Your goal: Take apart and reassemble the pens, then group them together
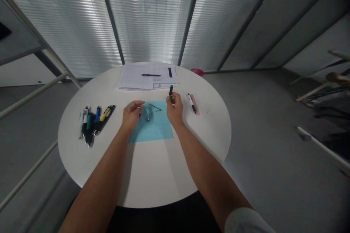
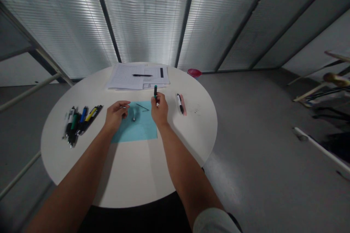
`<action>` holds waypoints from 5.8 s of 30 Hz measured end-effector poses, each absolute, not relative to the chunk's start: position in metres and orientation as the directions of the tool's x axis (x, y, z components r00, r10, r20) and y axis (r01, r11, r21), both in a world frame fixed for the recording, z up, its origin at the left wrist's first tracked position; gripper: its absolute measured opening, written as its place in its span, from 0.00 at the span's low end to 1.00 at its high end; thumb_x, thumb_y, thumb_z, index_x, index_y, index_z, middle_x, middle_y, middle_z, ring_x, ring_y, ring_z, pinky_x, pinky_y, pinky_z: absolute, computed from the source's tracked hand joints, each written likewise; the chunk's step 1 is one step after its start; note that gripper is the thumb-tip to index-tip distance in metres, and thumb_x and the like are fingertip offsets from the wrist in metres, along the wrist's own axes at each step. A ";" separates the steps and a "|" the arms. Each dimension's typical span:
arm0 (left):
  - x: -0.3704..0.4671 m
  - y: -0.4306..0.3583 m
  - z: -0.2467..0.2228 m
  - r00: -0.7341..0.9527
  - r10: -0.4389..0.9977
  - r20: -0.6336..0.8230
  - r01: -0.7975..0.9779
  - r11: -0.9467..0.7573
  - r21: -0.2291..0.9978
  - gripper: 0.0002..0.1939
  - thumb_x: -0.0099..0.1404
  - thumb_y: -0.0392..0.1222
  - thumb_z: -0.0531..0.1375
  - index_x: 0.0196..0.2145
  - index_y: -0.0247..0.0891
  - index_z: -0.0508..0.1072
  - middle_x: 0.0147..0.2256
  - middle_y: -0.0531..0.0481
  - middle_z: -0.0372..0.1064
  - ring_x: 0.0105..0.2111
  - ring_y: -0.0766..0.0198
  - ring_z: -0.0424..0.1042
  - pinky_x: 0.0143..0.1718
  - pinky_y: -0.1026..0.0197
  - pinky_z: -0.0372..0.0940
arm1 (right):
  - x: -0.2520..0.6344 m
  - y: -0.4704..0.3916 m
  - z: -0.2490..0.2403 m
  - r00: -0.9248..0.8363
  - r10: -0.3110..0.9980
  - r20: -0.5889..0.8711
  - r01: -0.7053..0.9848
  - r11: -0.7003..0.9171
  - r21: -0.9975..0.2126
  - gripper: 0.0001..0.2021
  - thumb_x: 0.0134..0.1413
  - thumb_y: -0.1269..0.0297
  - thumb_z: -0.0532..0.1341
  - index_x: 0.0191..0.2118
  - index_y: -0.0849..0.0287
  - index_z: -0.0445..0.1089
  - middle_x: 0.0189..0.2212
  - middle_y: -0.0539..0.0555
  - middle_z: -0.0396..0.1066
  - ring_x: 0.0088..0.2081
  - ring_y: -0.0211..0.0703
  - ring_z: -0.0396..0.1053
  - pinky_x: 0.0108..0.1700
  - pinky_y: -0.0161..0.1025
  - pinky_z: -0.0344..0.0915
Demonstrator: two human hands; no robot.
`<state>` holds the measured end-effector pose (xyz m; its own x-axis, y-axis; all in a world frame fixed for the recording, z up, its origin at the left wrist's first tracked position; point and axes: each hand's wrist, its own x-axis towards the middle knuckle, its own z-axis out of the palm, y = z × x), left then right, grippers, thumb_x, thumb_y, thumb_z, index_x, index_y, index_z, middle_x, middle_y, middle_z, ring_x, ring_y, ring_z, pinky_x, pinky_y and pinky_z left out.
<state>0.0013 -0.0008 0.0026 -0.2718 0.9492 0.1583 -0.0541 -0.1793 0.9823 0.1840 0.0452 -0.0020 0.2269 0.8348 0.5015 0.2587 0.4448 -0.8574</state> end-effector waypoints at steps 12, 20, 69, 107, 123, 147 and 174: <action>0.002 -0.001 0.004 -0.280 0.946 0.162 -0.059 -0.185 0.981 0.11 0.50 0.33 0.60 0.33 0.38 0.79 0.29 0.49 0.71 0.18 0.69 0.61 0.18 0.63 0.53 | 0.185 0.040 0.003 0.104 0.865 0.490 0.451 0.398 -0.799 0.10 0.51 0.70 0.52 0.39 0.56 0.67 0.31 0.49 0.68 0.34 0.39 0.66 0.40 0.36 0.62; 0.000 0.000 0.001 -0.268 0.948 0.171 0.008 -0.176 0.984 0.11 0.52 0.35 0.61 0.34 0.39 0.78 0.27 0.50 0.69 0.19 0.69 0.61 0.19 0.63 0.54 | 0.180 0.033 0.008 -0.125 0.916 0.380 0.871 0.285 -0.400 0.09 0.54 0.66 0.57 0.40 0.56 0.71 0.39 0.55 0.70 0.43 0.46 0.68 0.46 0.41 0.60; 0.009 -0.004 0.014 -0.262 0.948 0.179 0.114 -0.154 0.982 0.12 0.58 0.49 0.64 0.27 0.37 0.77 0.22 0.48 0.69 0.20 0.66 0.64 0.20 0.62 0.57 | 0.169 0.029 0.007 -0.372 0.822 0.432 0.603 0.568 -0.560 0.14 0.66 0.57 0.51 0.47 0.55 0.69 0.42 0.53 0.73 0.45 0.43 0.66 0.49 0.38 0.61; 0.006 -0.004 0.013 -0.273 0.947 0.168 0.002 -0.174 0.985 0.13 0.57 0.49 0.65 0.35 0.38 0.79 0.33 0.43 0.75 0.30 0.63 0.70 0.31 0.61 0.66 | 0.171 0.033 0.008 -0.259 0.840 0.476 0.573 0.531 -0.624 0.18 0.66 0.52 0.49 0.47 0.53 0.71 0.40 0.51 0.76 0.40 0.41 0.70 0.46 0.37 0.60; 0.003 -0.003 0.012 -0.283 0.941 0.185 0.022 -0.187 0.982 0.11 0.49 0.35 0.60 0.31 0.41 0.80 0.29 0.47 0.73 0.26 0.64 0.66 0.27 0.59 0.61 | 0.173 0.036 0.004 -0.058 0.816 0.576 0.513 0.519 -0.684 0.18 0.66 0.52 0.47 0.45 0.57 0.67 0.37 0.55 0.71 0.40 0.44 0.68 0.44 0.39 0.62; 0.000 0.000 0.006 -0.283 0.939 0.196 0.080 -0.180 0.980 0.11 0.50 0.36 0.60 0.31 0.40 0.79 0.28 0.48 0.72 0.24 0.64 0.64 0.27 0.58 0.60 | 0.173 0.026 0.010 -0.273 0.905 0.326 0.909 0.354 -0.219 0.09 0.60 0.58 0.58 0.39 0.54 0.74 0.40 0.57 0.71 0.46 0.51 0.62 0.46 0.46 0.53; 0.007 0.000 0.010 -0.154 0.964 0.216 0.132 -0.197 0.971 0.08 0.55 0.45 0.65 0.30 0.37 0.78 0.24 0.48 0.71 0.24 0.64 0.67 0.29 0.60 0.62 | 0.168 0.027 0.012 -0.384 0.784 0.488 0.558 0.618 -0.554 0.07 0.61 0.66 0.55 0.42 0.56 0.68 0.41 0.54 0.72 0.46 0.43 0.65 0.50 0.40 0.60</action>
